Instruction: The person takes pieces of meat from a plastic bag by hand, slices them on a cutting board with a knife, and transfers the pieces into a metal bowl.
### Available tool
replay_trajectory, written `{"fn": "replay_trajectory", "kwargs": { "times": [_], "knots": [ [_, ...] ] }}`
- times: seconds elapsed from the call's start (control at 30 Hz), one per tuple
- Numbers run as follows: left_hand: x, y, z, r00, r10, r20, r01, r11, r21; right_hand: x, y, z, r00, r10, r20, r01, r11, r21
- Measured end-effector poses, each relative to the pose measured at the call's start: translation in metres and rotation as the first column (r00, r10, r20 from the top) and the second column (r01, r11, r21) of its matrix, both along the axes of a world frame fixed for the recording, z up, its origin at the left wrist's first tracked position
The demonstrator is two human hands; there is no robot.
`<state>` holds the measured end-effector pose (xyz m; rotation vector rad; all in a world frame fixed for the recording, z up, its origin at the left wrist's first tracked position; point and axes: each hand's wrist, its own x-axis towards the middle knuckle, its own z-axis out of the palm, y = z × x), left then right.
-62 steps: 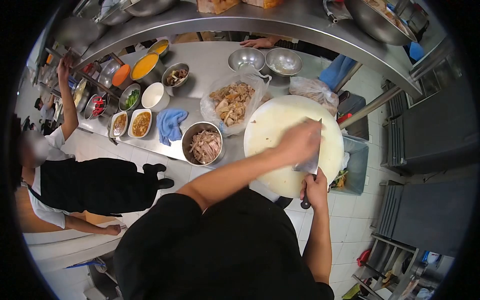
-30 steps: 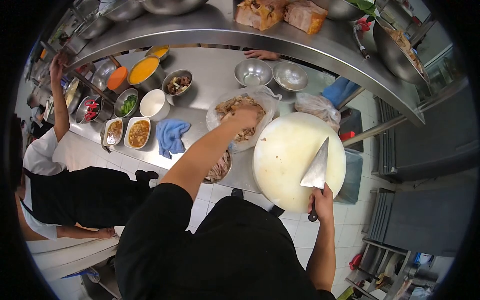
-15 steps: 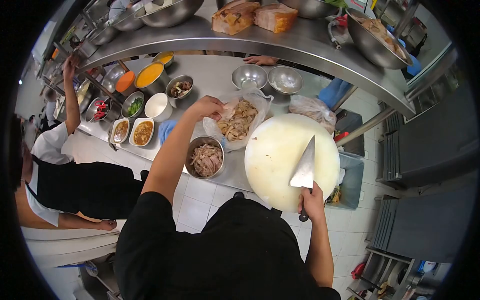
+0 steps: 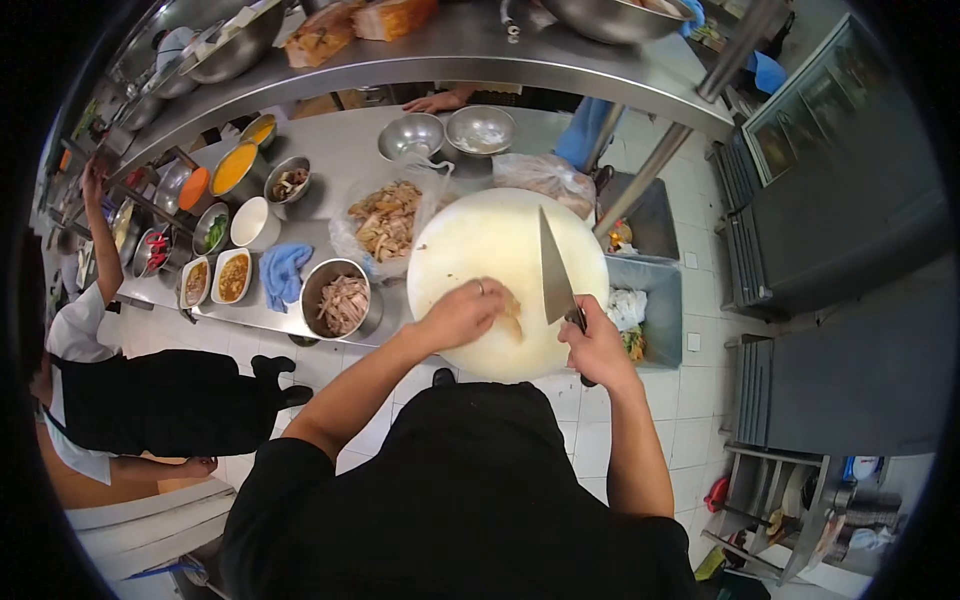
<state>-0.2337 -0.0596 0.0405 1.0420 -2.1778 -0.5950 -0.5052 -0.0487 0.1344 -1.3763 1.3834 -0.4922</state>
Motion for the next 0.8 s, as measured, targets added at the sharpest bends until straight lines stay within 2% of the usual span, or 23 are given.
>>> {"fn": "replay_trajectory", "kwargs": {
  "times": [0.03, 0.1, 0.2, 0.33, 0.43, 0.53, 0.63, 0.73, 0.77, 0.8],
  "knots": [
    [-0.007, 0.009, 0.005, 0.999, 0.034, -0.037, -0.034, 0.999, 0.01, -0.007, 0.0, 0.004, 0.985, 0.072, -0.156, -0.092, 0.988, -0.125],
    [-0.012, 0.022, 0.015, 0.989, 0.105, -0.1, -0.102, 0.994, 0.039, -0.017, 0.002, 0.009, 0.872, 0.15, -0.465, -0.319, 0.896, -0.308],
    [-0.018, 0.021, 0.008, 0.921, 0.369, -0.125, -0.361, 0.929, 0.082, -0.001, 0.01, 0.043, 0.698, 0.281, -0.659, -0.514, 0.837, -0.188],
    [-0.031, 0.02, -0.001, 0.91, 0.415, -0.004, -0.414, 0.908, 0.071, 0.027, 0.01, 0.073, 0.566, 0.38, -0.732, -0.634, 0.768, -0.092],
    [-0.04, 0.024, -0.008, 0.903, 0.43, -0.004, -0.429, 0.903, 0.018, 0.042, -0.012, 0.017, 0.491, 0.4, -0.774, -0.644, 0.765, -0.012],
    [-0.043, 0.023, -0.005, 0.894, 0.446, -0.04, -0.445, 0.895, 0.04, 0.04, -0.034, 0.008, 0.495, 0.43, -0.755, -0.658, 0.753, -0.002],
    [-0.037, 0.019, -0.007, 0.915, 0.399, -0.059, -0.393, 0.915, 0.087, 0.004, -0.047, 0.004, 0.596, 0.493, -0.634, -0.666, 0.744, -0.048],
    [-0.036, 0.017, -0.009, 0.921, 0.38, -0.081, -0.372, 0.923, 0.096, -0.023, -0.03, 0.039, 0.718, 0.368, -0.59, -0.359, 0.923, 0.138],
    [-0.035, 0.017, -0.007, 0.918, 0.386, -0.088, -0.376, 0.919, 0.115, -0.038, -0.025, 0.026, 0.717, 0.254, -0.649, -0.285, 0.957, 0.06],
    [-0.035, 0.019, -0.006, 0.915, 0.393, -0.094, -0.379, 0.915, 0.136, -0.041, -0.018, 0.023, 0.651, 0.193, -0.734, -0.309, 0.951, -0.024]
  ]
}}
